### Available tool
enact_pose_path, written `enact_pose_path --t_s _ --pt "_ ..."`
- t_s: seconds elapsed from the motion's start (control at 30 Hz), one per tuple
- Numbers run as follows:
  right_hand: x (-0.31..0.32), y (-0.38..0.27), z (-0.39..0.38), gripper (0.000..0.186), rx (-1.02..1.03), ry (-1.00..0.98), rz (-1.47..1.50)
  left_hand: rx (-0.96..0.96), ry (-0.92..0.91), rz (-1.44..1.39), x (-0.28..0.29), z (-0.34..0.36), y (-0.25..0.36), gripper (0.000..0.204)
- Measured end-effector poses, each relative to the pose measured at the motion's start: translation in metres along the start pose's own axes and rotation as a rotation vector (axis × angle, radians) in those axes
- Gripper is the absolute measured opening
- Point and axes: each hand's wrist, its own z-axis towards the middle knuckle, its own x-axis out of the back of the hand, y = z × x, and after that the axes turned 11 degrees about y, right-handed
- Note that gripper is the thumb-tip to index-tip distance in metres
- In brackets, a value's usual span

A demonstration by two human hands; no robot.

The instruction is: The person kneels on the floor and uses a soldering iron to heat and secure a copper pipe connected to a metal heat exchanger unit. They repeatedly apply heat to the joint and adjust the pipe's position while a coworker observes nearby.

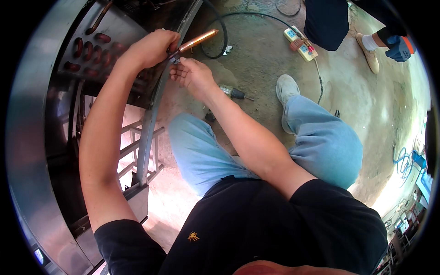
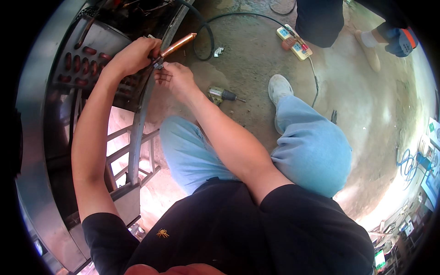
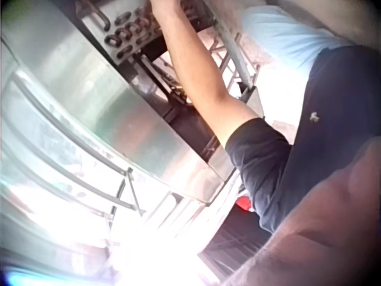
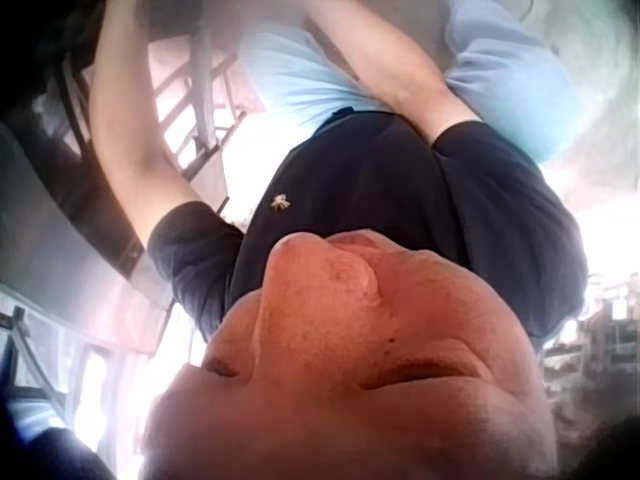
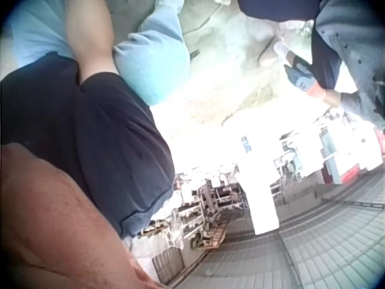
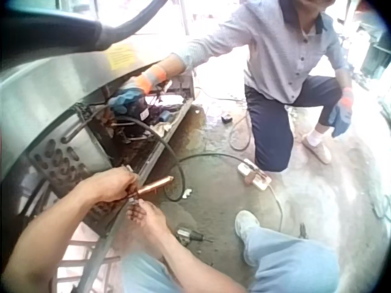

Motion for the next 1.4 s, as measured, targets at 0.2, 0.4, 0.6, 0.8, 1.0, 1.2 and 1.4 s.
enact_pose_path --t_s 0.2,0.4,0.6,0.8,1.0,1.2,1.4 --pt "-0.004 0.012 -0.003 0.025 0.818 0.174 -0.769 -0.005 -0.012 0.014 -0.001 0.001 -0.004 0.012" --pt "-0.007 0.008 -0.002 0.024 0.441 0.172 -0.307 -0.003 -0.015 0.019 0.0 0.002 -0.003 0.013" --pt "-0.002 0.0 -0.001 0.024 -0.03 -0.019 0.04 -0.066 0.039 0.033 -0.002 -0.001 -0.005 0.014" --pt "-0.009 0.012 -0.002 0.021 0.504 0.143 -0.35 0.001 0.011 0.017 -0.003 0.001 -0.004 0.017" --pt "-0.008 0.012 -0.006 0.025 0.834 0.22 -0.713 0.061 -0.06 0.026 0.002 0.001 0.001 0.019" --pt "-0.009 0.01 -0.009 0.025 0.829 0.207 -0.683 0.044 -0.19 0.08 0.005 0.006 -0.006 0.036" --pt "-0.005 0.008 -0.004 0.026 0.839 0.157 -0.679 0.155 -0.244 0.051 0.005 0.012 -0.007 0.037"
